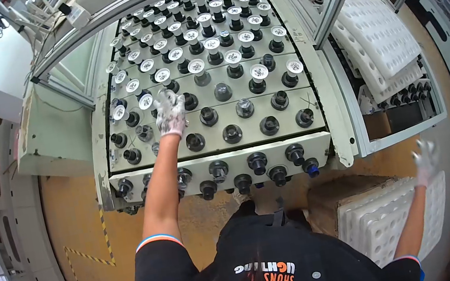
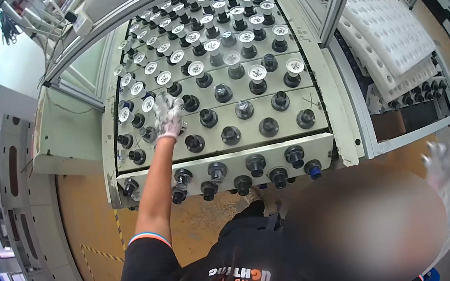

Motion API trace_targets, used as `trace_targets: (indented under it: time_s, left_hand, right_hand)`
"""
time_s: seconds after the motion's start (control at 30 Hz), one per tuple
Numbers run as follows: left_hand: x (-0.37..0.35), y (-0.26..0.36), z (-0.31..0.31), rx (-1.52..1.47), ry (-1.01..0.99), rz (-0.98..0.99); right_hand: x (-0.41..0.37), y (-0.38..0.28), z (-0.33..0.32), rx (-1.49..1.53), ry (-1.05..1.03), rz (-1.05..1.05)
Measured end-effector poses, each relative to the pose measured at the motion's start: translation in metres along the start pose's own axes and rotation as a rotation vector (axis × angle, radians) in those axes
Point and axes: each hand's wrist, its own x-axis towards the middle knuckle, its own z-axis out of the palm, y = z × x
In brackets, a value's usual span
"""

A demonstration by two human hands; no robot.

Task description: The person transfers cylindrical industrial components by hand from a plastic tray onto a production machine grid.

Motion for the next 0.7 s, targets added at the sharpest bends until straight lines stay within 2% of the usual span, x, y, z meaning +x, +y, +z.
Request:
trace_targets:
  time_s: [0.03,0.07,0.1,0.13,0.17,0.2,0.23,0.27,0.33,0.4,0.53,0.57,0.6,0.63,0.7]
  left_hand:
    - [0.021,-0.011,0.013,0.083,-0.107,-0.039]
    - [0.024,0.004,0.006,0.154,-0.071,-0.063]
    - [0.037,-0.015,0.024,0.300,-0.076,0.097]
    - [0.052,-0.041,0.047,0.432,-0.079,0.272]
    - [0.065,-0.063,0.062,0.458,-0.110,0.359]
    - [0.070,-0.072,0.080,0.482,-0.136,0.446]
    - [0.058,-0.036,0.063,0.373,-0.203,0.248]
    - [0.045,-0.003,0.039,0.272,-0.270,0.039]
    - [0.047,-0.006,0.048,0.239,-0.213,0.026]
    - [0.048,-0.007,0.049,0.226,-0.252,0.002]
    - [0.042,0.004,0.027,0.123,-0.268,-0.020]
    - [0.034,0.003,0.025,0.030,-0.182,0.038]
    - [0.025,-0.002,0.022,-0.054,-0.094,0.096]
    - [0.018,-0.006,0.021,-0.060,-0.019,0.093]
    - [0.003,0.015,0.009,-0.295,0.015,0.007]
  right_hand:
    - [-0.023,-0.019,0.045,0.064,-0.121,-0.083]
    - [-0.041,-0.049,0.088,0.070,-0.284,0.010]
    - [-0.069,-0.075,0.138,-0.211,-0.201,-0.163]
    - [-0.087,-0.085,0.165,-0.017,-0.339,-0.113]
    - [-0.097,-0.092,0.189,-0.233,-0.382,-0.251]
    - [-0.105,-0.097,0.210,-0.239,-0.467,-0.289]
    - [-0.113,-0.102,0.231,-0.241,-0.553,-0.326]
    - [-0.108,-0.090,0.247,-0.476,-0.592,-0.335]
    - [-0.112,-0.083,0.287,-0.631,-0.607,-0.741]
    - [-0.114,-0.062,0.326,-0.689,-0.700,-0.696]
    - [-0.120,-0.045,0.391,-0.843,-0.714,-0.795]
    - [-0.117,-0.040,0.403,-0.895,-0.751,-0.819]
    - [-0.120,-0.033,0.409,-0.921,-0.728,-0.939]
    - [-0.126,-0.038,0.411,-0.917,-0.762,-0.903]
    - [-0.131,-0.030,0.420,-0.940,-0.774,-0.826]
